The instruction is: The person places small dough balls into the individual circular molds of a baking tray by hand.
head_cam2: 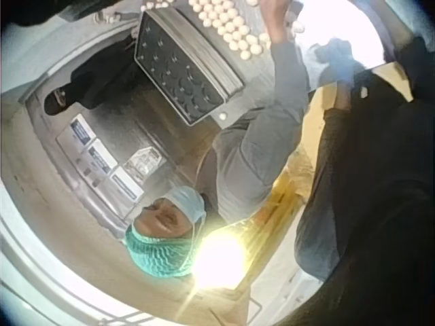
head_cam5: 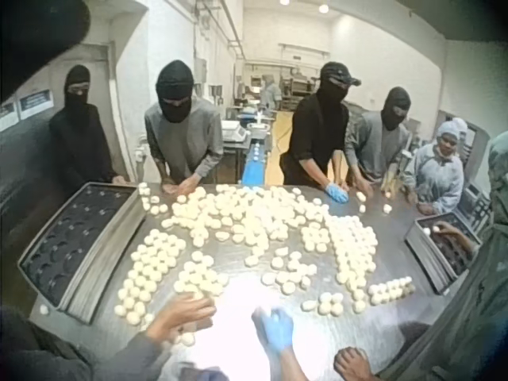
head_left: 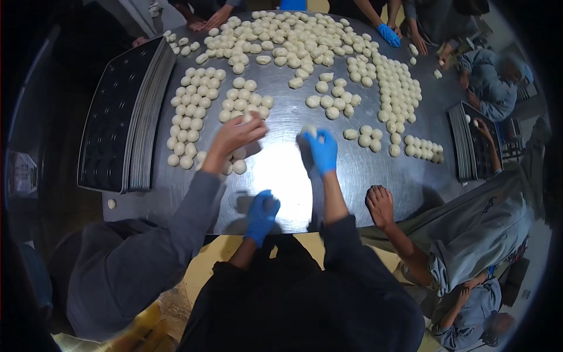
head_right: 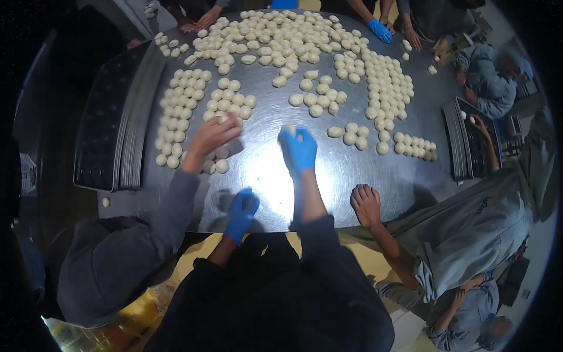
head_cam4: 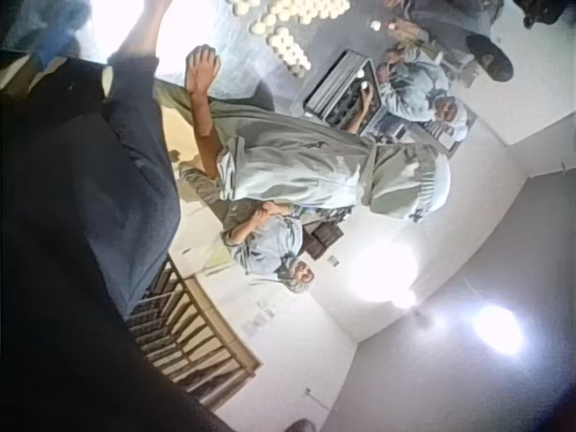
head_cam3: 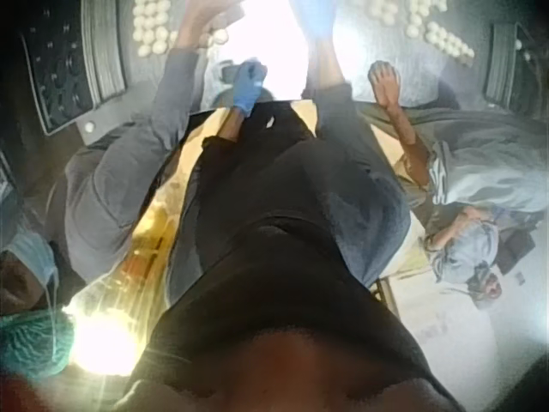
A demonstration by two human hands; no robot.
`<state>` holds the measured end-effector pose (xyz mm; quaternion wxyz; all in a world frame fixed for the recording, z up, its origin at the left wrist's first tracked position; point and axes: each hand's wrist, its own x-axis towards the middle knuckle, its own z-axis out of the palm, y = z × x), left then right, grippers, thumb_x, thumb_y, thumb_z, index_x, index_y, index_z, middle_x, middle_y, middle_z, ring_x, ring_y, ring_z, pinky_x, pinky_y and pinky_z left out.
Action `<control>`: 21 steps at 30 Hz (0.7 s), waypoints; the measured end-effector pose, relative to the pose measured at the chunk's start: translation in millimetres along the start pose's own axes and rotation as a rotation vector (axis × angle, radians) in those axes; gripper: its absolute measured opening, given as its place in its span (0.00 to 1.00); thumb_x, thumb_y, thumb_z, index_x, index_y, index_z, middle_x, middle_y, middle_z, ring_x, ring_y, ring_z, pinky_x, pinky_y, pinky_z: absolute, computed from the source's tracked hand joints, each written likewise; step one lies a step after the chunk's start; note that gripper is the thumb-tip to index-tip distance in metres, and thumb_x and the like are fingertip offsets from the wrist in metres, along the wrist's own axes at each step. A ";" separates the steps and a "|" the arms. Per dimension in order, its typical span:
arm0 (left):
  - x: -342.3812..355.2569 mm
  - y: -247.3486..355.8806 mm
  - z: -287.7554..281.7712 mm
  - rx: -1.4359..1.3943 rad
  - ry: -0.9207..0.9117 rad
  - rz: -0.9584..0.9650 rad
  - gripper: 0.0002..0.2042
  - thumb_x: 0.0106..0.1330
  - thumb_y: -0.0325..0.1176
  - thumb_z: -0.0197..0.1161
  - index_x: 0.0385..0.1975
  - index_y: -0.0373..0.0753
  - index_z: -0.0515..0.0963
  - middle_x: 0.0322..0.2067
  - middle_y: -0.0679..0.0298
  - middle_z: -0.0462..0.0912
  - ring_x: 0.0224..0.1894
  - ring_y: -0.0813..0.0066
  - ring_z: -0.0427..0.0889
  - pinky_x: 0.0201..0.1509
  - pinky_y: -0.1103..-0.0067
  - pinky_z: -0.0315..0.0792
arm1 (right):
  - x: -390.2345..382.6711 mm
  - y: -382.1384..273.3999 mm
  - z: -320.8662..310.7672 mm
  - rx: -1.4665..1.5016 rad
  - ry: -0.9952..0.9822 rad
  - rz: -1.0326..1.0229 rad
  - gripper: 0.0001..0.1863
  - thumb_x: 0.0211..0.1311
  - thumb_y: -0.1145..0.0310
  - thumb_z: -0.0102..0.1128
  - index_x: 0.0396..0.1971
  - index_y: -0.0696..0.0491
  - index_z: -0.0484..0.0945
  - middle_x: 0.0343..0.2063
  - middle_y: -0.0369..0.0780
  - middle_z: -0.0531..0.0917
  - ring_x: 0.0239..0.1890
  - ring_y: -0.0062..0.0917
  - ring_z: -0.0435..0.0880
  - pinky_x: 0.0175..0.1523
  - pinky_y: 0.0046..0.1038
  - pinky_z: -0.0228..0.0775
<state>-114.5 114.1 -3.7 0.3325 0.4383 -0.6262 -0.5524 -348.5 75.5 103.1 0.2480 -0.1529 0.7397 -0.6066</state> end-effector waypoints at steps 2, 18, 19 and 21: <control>12.2 18.3 22.7 -0.330 -0.012 -0.204 0.15 0.68 0.39 0.64 0.51 0.43 0.78 0.44 0.60 0.79 0.46 0.65 0.79 0.49 0.71 0.75 | -58.5 3.6 -27.7 -0.451 -0.379 -0.052 0.26 0.57 0.46 0.64 0.32 0.59 0.85 0.28 0.50 0.84 0.29 0.36 0.83 0.38 0.36 0.74; 37.2 -59.1 -116.1 0.895 -0.229 0.561 0.08 0.63 0.34 0.61 0.23 0.41 0.74 0.23 0.57 0.72 0.31 0.58 0.73 0.37 0.63 0.65 | -126.5 115.6 -23.1 -1.040 -0.174 -0.452 0.11 0.58 0.60 0.61 0.23 0.51 0.81 0.26 0.41 0.81 0.36 0.40 0.80 0.47 0.44 0.69; 9.8 -24.8 -104.9 0.683 -0.186 0.378 0.10 0.63 0.32 0.60 0.19 0.41 0.72 0.21 0.56 0.71 0.31 0.56 0.72 0.32 0.62 0.64 | -139.2 127.3 -47.0 -0.994 -0.204 -0.447 0.10 0.56 0.62 0.61 0.21 0.52 0.81 0.22 0.44 0.81 0.32 0.41 0.81 0.40 0.43 0.70; -30.8 -56.7 -100.3 0.552 -0.230 0.396 0.05 0.55 0.31 0.66 0.21 0.44 0.77 0.28 0.59 0.80 0.43 0.53 0.76 0.57 0.58 0.60 | -173.6 151.5 -37.9 -0.685 -0.244 -0.664 0.07 0.51 0.67 0.63 0.17 0.52 0.79 0.24 0.43 0.80 0.33 0.40 0.80 0.42 0.42 0.69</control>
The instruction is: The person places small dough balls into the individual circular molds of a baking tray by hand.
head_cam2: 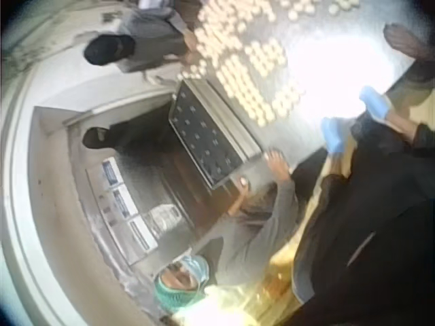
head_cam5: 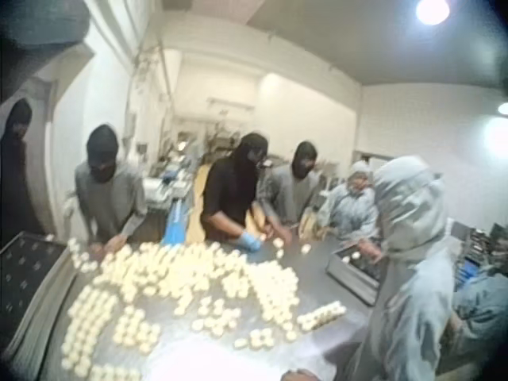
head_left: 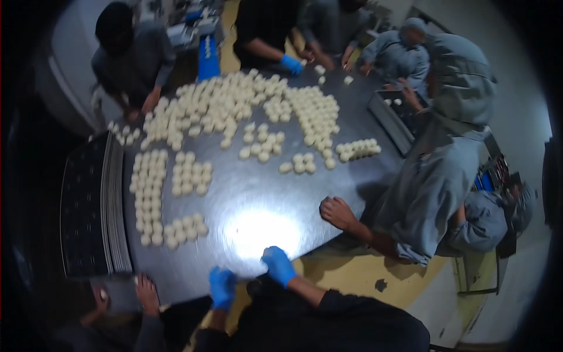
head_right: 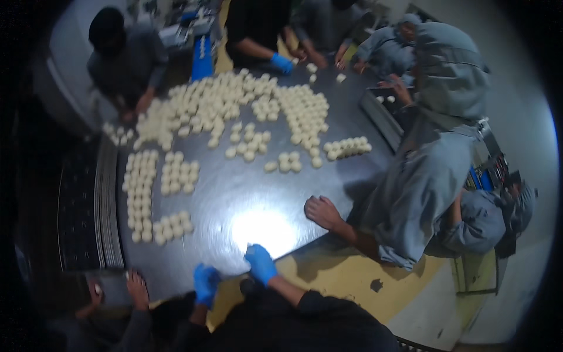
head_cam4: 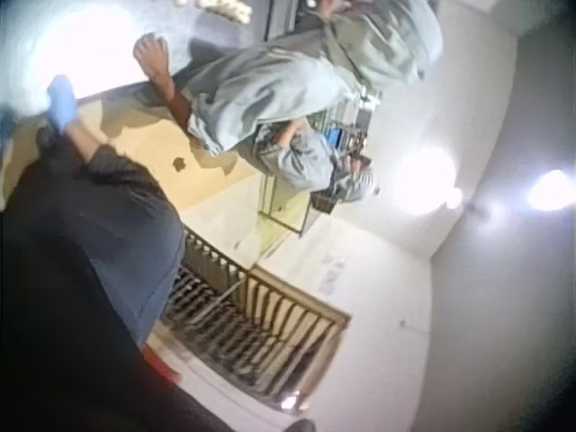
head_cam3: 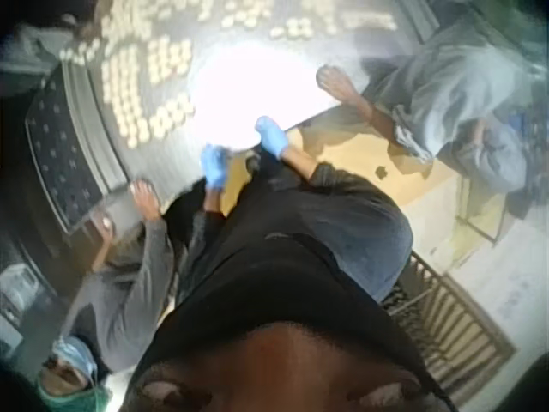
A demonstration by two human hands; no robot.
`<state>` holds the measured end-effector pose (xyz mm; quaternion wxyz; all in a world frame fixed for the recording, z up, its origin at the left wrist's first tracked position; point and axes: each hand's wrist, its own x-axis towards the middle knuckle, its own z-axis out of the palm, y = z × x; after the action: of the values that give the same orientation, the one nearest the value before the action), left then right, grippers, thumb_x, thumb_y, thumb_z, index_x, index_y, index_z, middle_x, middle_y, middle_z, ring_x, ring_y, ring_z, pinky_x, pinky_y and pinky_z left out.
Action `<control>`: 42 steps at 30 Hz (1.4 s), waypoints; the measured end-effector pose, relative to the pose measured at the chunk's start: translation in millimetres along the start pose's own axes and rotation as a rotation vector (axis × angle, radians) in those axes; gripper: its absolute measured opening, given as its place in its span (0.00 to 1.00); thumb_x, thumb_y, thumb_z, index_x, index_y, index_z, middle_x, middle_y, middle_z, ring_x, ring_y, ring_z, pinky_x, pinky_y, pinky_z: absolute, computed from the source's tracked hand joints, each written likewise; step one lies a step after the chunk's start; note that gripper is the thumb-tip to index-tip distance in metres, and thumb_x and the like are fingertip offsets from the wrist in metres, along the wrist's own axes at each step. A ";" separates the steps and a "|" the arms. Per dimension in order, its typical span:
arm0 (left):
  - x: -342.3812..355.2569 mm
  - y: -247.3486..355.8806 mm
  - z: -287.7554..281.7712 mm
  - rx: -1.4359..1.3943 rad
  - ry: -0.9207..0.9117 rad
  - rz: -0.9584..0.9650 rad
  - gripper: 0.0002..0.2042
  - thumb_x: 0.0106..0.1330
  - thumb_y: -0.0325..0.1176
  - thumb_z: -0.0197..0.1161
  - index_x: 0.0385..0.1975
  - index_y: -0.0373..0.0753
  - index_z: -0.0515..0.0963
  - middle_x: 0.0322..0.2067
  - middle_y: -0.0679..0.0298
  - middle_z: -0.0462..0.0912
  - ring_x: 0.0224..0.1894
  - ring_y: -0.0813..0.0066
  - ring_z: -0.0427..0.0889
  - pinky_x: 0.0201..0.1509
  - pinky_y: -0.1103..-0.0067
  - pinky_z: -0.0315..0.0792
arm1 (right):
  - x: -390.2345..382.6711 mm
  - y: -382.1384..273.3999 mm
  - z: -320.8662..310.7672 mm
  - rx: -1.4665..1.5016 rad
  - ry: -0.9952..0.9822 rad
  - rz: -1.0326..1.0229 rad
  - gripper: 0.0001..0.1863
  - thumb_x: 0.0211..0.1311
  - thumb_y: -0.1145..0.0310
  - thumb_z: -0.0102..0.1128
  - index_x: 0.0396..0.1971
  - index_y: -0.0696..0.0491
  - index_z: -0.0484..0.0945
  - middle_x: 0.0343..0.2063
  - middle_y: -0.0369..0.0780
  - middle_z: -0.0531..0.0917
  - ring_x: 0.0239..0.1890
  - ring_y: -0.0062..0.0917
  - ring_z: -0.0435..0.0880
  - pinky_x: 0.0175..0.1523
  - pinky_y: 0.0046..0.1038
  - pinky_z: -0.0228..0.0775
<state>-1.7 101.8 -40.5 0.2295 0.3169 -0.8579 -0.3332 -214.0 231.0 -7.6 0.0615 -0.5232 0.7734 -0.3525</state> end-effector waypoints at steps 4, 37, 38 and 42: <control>77.8 55.3 17.1 0.065 0.041 0.056 0.06 0.54 0.34 0.70 0.28 0.45 0.80 0.31 0.61 0.82 0.48 0.54 0.76 0.69 0.54 0.52 | 58.6 -15.4 20.5 -0.088 0.123 0.008 0.09 0.57 0.63 0.63 0.23 0.51 0.80 0.31 0.41 0.82 0.41 0.35 0.79 0.49 0.38 0.66; 54.9 24.2 -35.8 0.072 0.031 -0.106 0.05 0.53 0.32 0.67 0.19 0.42 0.81 0.22 0.56 0.82 0.32 0.59 0.81 0.44 0.67 0.71 | 30.8 35.1 9.0 -0.293 0.028 0.094 0.16 0.59 0.59 0.60 0.16 0.52 0.81 0.23 0.44 0.82 0.30 0.40 0.80 0.38 0.42 0.72; 18.0 6.8 -41.0 -0.090 -0.083 -0.311 0.04 0.53 0.32 0.67 0.19 0.43 0.82 0.23 0.57 0.83 0.33 0.61 0.81 0.46 0.68 0.71 | 22.9 1.7 -9.6 -0.373 -0.223 0.178 0.13 0.55 0.61 0.60 0.15 0.51 0.81 0.21 0.45 0.81 0.28 0.39 0.80 0.37 0.40 0.73; 61.9 19.4 14.1 0.300 -0.082 0.087 0.06 0.52 0.37 0.71 0.21 0.44 0.82 0.27 0.56 0.84 0.35 0.56 0.81 0.47 0.62 0.70 | 34.7 -26.2 46.7 -0.095 0.136 -0.022 0.04 0.49 0.71 0.60 0.19 0.52 0.81 0.23 0.48 0.81 0.31 0.44 0.80 0.41 0.43 0.71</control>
<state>-60.8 75.9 -24.7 0.1586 0.2962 -0.9195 -0.2039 -187.8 173.6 -16.9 -0.0200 -0.5087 0.7861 -0.3506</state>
